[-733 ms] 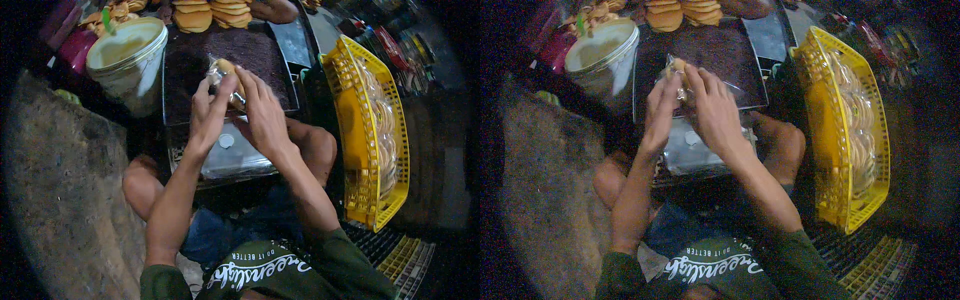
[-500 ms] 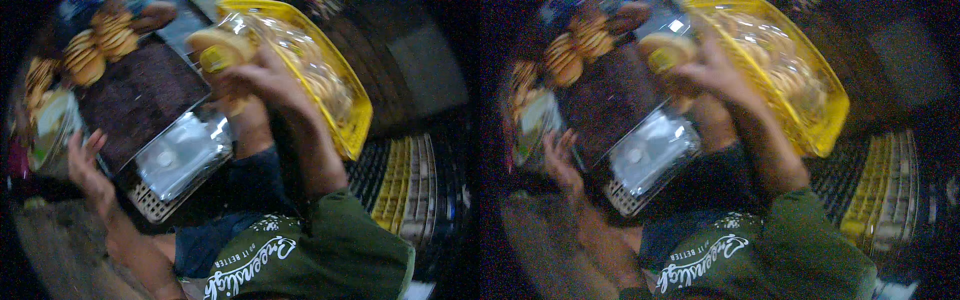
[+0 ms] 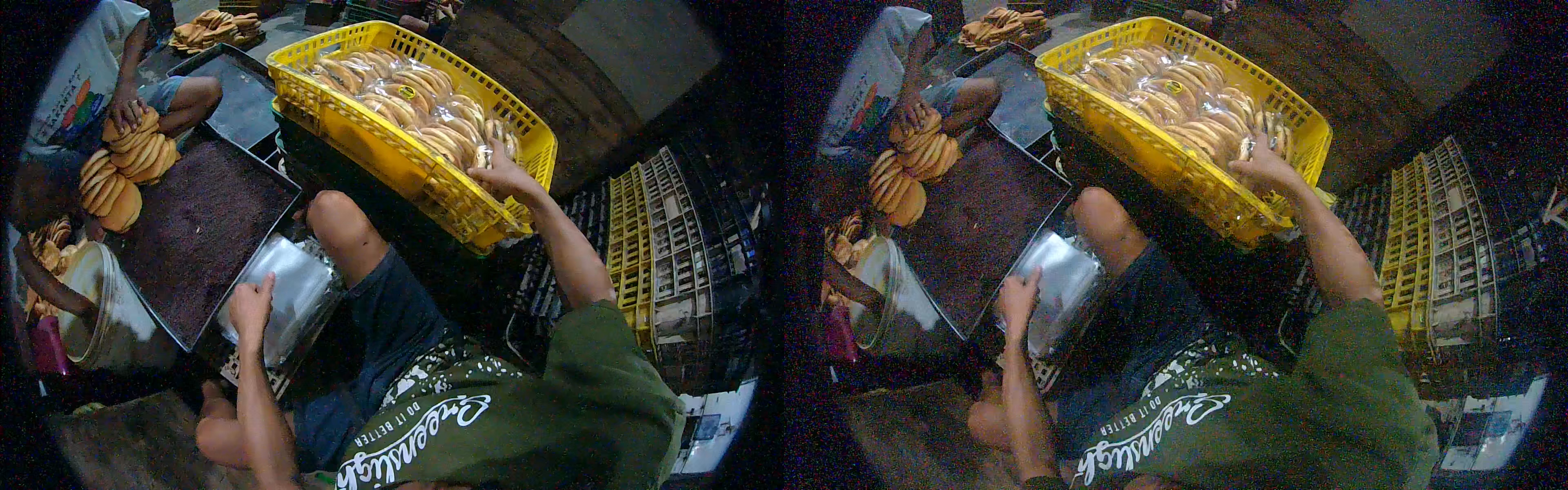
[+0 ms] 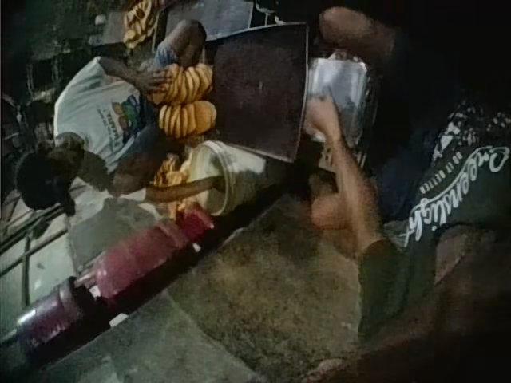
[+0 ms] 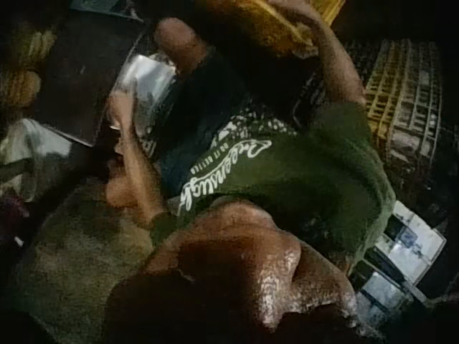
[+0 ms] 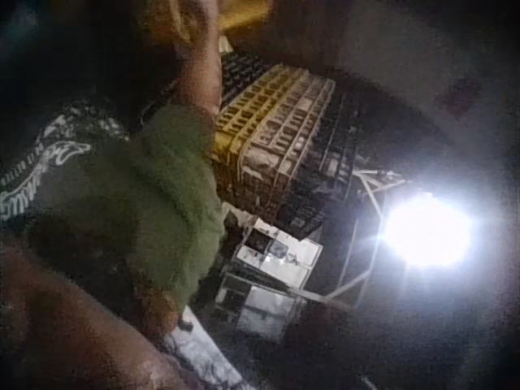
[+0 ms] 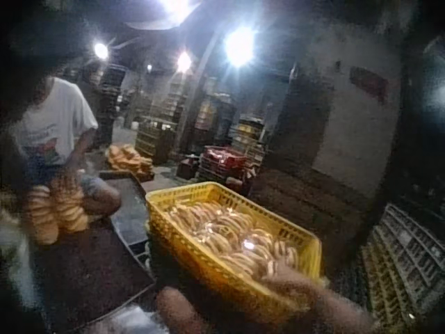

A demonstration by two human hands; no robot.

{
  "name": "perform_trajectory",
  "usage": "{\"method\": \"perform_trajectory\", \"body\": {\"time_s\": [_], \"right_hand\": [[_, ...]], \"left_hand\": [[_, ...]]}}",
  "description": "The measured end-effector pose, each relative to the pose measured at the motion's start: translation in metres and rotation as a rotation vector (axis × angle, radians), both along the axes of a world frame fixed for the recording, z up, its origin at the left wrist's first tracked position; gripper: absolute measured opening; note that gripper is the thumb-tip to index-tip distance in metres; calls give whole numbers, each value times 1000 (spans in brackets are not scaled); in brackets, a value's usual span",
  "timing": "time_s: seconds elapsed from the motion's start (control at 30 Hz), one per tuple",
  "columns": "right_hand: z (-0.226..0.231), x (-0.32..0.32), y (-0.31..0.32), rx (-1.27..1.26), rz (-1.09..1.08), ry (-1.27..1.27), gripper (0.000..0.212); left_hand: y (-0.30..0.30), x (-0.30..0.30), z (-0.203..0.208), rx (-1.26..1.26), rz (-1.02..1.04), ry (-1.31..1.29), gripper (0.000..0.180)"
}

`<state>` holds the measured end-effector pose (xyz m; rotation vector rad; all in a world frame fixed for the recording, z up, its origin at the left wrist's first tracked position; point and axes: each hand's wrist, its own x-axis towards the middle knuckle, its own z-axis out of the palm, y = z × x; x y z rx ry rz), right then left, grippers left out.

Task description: The person sits on the floor and repeatedly picks up small bread rolls, places them into clear plastic bags, and arranges the sealed packages into a yellow basket. A coworker in the background handles flatbreads and a container of liquid.

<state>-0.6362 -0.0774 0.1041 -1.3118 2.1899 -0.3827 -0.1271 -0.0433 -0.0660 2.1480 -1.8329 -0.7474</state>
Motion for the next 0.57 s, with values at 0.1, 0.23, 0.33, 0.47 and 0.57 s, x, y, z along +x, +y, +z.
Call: {"method": "perform_trajectory", "body": {"time_s": [0.1, 0.23, 0.33, 0.47, 0.57], "right_hand": [[10, 11, -1, -1, 5, -110, 103], [-13, -51, -22, 82, 125, 449, 87], [8, -6, -33, 59, 162, 197, 99], [49, -42, -46, 103, 227, 683, 89], [90, 57, -56, -309, 377, 793, 92]], "left_hand": [[-4, 9, -22, 111, -92, -234, 77], [-10, -6, -28, 217, -128, -182, 71], [-15, 7, -42, 185, -144, -34, 65], [-16, 12, -42, 150, -142, 389, 56], [-10, 33, -27, 138, -123, 564, 51]]}}
